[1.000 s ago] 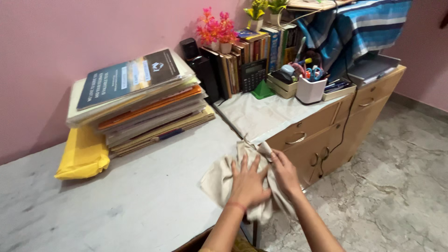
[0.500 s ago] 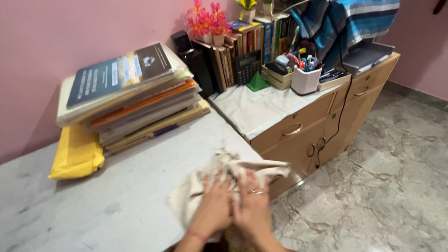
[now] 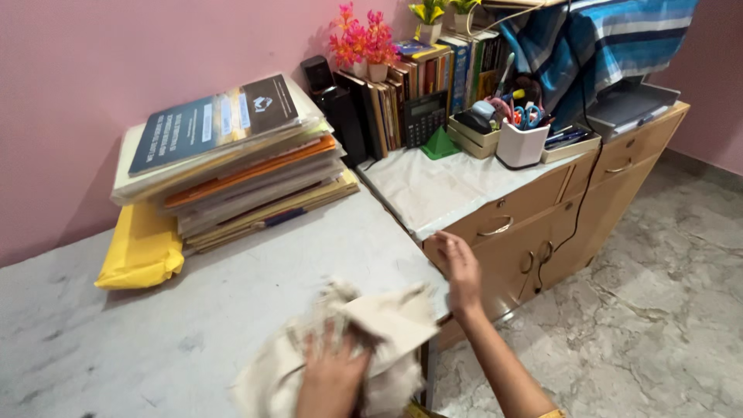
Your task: The person wipes the covers of several books and folders with a cloth, then wipes the tabletop surface. The person handles each item one at a time, wipes it, and places it on a growing stack before continuing to wipe the table.
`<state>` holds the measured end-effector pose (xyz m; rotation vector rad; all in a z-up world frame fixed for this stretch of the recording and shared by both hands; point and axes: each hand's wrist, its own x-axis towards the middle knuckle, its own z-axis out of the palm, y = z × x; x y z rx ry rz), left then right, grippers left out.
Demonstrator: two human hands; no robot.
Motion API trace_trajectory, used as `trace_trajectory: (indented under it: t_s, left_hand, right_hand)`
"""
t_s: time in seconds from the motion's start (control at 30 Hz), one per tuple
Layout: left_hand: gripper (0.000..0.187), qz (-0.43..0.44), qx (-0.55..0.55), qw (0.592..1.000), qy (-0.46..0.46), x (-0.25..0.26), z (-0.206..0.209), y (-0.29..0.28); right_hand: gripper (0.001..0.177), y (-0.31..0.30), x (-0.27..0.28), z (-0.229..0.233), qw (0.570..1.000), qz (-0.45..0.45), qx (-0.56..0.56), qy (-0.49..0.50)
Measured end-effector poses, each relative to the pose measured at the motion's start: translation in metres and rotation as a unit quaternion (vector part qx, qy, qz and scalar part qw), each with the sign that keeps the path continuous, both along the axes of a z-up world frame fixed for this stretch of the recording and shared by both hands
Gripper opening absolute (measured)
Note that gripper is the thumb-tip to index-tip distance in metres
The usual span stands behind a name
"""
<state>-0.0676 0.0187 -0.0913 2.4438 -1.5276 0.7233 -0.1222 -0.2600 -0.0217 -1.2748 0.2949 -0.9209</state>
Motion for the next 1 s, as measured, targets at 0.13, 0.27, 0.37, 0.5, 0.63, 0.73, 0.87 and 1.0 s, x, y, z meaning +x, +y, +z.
trace_trajectory:
  t_s: [0.13, 0.27, 0.37, 0.5, 0.63, 0.73, 0.87, 1.0]
  left_hand:
    - [0.038, -0.026, -0.055, 0.998, 0.029, -0.024, 0.016, -0.105]
    - [0.042, 0.017, -0.015, 0.999, 0.040, -0.038, 0.045, -0.193]
    - [0.030, 0.015, 0.100, 0.982, 0.159, -0.039, 0.059, -0.222]
    - [0.038, -0.016, 0.093, 0.986, 0.135, -0.033, 0.069, -0.213]
    - [0.070, -0.065, 0.064, 0.985, 0.145, -0.026, 0.073, -0.147]
    - [0.085, -0.067, 0.062, 0.977, 0.193, -0.010, 0.084, -0.068]
    - [0.094, 0.043, 0.145, 0.960, 0.237, 0.001, 0.100, 0.033]
    - [0.090, 0.076, 0.161, 0.961, 0.213, 0.009, 0.097, 0.112]
  right_hand:
    - [0.043, -0.016, 0.000, -0.011, 0.998, -0.019, -0.035, -0.041]
    - [0.040, -0.012, -0.023, -0.008, 0.982, -0.133, -0.133, 0.021]
    - [0.042, -0.008, -0.040, -0.002, 0.976, -0.163, -0.099, 0.110]
    - [0.039, 0.003, -0.051, 0.004, 0.943, -0.190, -0.223, 0.158]
    - [0.037, 0.035, -0.055, -0.003, 0.946, -0.131, -0.256, 0.149]
    - [0.036, 0.067, -0.047, -0.009, 0.942, -0.085, -0.289, 0.146]
    - [0.042, 0.111, -0.040, -0.010, 0.882, 0.039, -0.459, 0.100]
    - [0.045, 0.149, -0.035, -0.006, 0.756, 0.116, -0.635, 0.105]
